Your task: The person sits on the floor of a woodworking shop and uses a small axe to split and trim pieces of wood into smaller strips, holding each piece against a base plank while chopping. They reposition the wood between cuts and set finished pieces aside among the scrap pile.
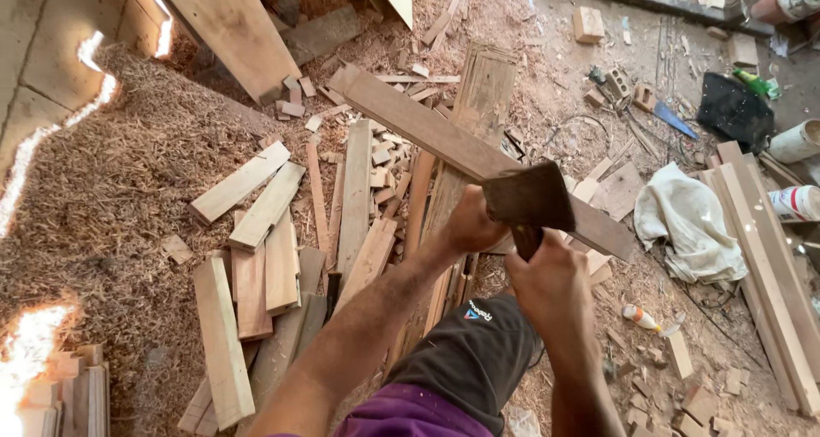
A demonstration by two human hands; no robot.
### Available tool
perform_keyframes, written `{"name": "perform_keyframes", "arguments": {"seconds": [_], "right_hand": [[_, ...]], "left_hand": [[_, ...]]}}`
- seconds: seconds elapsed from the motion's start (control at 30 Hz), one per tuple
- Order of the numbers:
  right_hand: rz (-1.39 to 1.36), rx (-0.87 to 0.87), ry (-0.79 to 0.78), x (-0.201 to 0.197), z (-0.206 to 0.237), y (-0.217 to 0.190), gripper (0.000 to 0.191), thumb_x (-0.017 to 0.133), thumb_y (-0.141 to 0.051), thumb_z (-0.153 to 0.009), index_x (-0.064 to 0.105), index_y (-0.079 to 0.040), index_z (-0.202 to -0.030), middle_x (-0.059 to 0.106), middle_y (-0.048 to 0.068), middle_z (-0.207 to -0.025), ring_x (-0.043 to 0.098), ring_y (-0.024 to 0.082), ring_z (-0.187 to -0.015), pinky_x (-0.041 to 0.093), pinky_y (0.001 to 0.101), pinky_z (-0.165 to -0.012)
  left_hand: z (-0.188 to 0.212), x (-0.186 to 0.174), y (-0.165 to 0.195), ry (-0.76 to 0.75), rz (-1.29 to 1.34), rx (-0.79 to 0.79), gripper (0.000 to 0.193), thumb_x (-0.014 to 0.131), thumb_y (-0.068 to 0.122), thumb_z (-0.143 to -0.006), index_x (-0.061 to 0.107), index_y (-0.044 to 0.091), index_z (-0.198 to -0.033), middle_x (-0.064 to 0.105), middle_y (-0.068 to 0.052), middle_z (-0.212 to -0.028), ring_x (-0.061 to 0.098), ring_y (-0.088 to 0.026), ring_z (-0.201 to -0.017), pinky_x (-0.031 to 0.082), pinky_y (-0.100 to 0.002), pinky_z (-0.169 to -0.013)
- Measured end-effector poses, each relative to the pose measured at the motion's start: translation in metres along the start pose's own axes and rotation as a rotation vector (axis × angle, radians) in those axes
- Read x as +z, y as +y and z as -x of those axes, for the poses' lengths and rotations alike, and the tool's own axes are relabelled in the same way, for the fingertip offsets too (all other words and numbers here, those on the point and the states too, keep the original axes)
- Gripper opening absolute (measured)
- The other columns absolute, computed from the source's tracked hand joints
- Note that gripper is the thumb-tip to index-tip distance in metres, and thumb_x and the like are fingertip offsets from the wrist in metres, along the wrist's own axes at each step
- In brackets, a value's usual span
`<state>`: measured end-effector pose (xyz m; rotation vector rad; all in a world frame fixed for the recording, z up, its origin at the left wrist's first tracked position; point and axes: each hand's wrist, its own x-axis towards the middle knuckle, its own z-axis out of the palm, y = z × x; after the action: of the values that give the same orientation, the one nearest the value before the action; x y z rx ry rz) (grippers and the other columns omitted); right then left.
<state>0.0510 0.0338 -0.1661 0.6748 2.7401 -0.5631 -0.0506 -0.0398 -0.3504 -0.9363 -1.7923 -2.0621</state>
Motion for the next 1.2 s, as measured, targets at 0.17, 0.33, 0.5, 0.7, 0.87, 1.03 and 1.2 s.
{"name": "perform_keyframes", "arguments": {"seconds": [0.17, 0.33, 0.5, 0.7, 0.87, 1.03, 1.2], "right_hand": [[-0.131, -0.073, 0.082, 0.017, -0.005, 0.028, 0.030, 0.072, -0.021, -0.081, 0.068, 0.002, -0.099, 0.072, 0.020, -0.070, 0.072, 0.027, -0.062, 0.058, 0.0402, -0.060], [-0.243, 0.117, -0.038, 0.017, 0.016, 0.062, 0.029, 0.074, -0.021, -0.084, 0.064, -0.001, -0.103, 0.069, 0.011, -0.063, 0.064, 0.020, -0.049, 0.055, 0.0367, -0.047], [-0.424, 0.134, -0.088, 0.024, 0.035, 0.087, 0.021, 0.072, -0.014, -0.084, 0.065, 0.004, -0.092, 0.066, 0.009, -0.056, 0.063, 0.016, -0.046, 0.051, 0.0322, -0.045], [-0.351, 0.145, 0.000, 0.000, 0.042, 0.074, 0.024, 0.077, -0.020, -0.087, 0.070, 0.002, -0.096, 0.069, 0.010, -0.058, 0.064, 0.020, -0.045, 0.054, 0.0337, -0.046], [-0.179, -0.312, 0.123, 0.001, 0.019, 0.043, 0.036, 0.076, -0.022, -0.085, 0.067, 0.001, -0.111, 0.070, 0.013, -0.072, 0.063, 0.017, -0.058, 0.051, 0.0313, -0.053], [-0.154, -0.255, 0.011, 0.021, 0.003, 0.058, 0.031, 0.075, -0.019, -0.086, 0.067, 0.002, -0.106, 0.069, 0.012, -0.070, 0.062, 0.014, -0.056, 0.051, 0.0316, -0.053], [-0.449, 0.005, -0.153, 0.022, 0.036, 0.084, 0.024, 0.072, -0.012, -0.083, 0.068, 0.005, -0.101, 0.064, 0.011, -0.057, 0.059, 0.016, -0.044, 0.048, 0.0322, -0.043]], "left_hand": [[-0.036, -0.019, -0.024, -0.209, 0.362, -0.171, 0.020, 0.068, 0.021, -0.099, 0.066, 0.002, -0.105, 0.070, -0.008, -0.089, 0.068, -0.019, -0.073, 0.057, -0.033, -0.067], [-0.042, -0.023, -0.041, -0.197, 0.182, -0.340, 0.027, 0.065, 0.021, -0.094, 0.054, 0.013, -0.071, 0.052, 0.001, -0.062, 0.048, -0.010, -0.050, 0.043, -0.030, -0.040], [0.006, -0.010, -0.011, -0.024, 0.057, -0.313, 0.028, 0.069, 0.028, -0.093, 0.057, 0.015, -0.071, 0.058, 0.003, -0.064, 0.056, -0.008, -0.053, 0.048, -0.029, -0.047], [0.025, 0.002, 0.019, -0.027, -0.039, -0.345, 0.035, 0.069, 0.032, -0.096, 0.057, 0.010, -0.072, 0.057, -0.001, -0.063, 0.055, -0.010, -0.054, 0.045, -0.030, -0.047], [0.031, 0.007, 0.032, -0.046, 0.015, -0.196, 0.032, 0.067, 0.034, -0.100, 0.066, 0.004, -0.088, 0.067, -0.003, -0.074, 0.067, -0.013, -0.065, 0.055, -0.033, -0.056], [0.029, 0.003, 0.021, -0.043, -0.006, 0.055, 0.033, 0.065, 0.035, -0.112, 0.070, 0.003, -0.108, 0.072, -0.009, -0.098, 0.073, -0.020, -0.084, 0.062, -0.037, -0.072], [-0.013, -0.007, -0.016, -0.077, 0.452, -0.718, 0.025, 0.066, 0.038, -0.093, 0.061, 0.016, -0.083, 0.070, -0.004, -0.072, 0.060, -0.013, -0.048, 0.051, -0.030, -0.039]]}}
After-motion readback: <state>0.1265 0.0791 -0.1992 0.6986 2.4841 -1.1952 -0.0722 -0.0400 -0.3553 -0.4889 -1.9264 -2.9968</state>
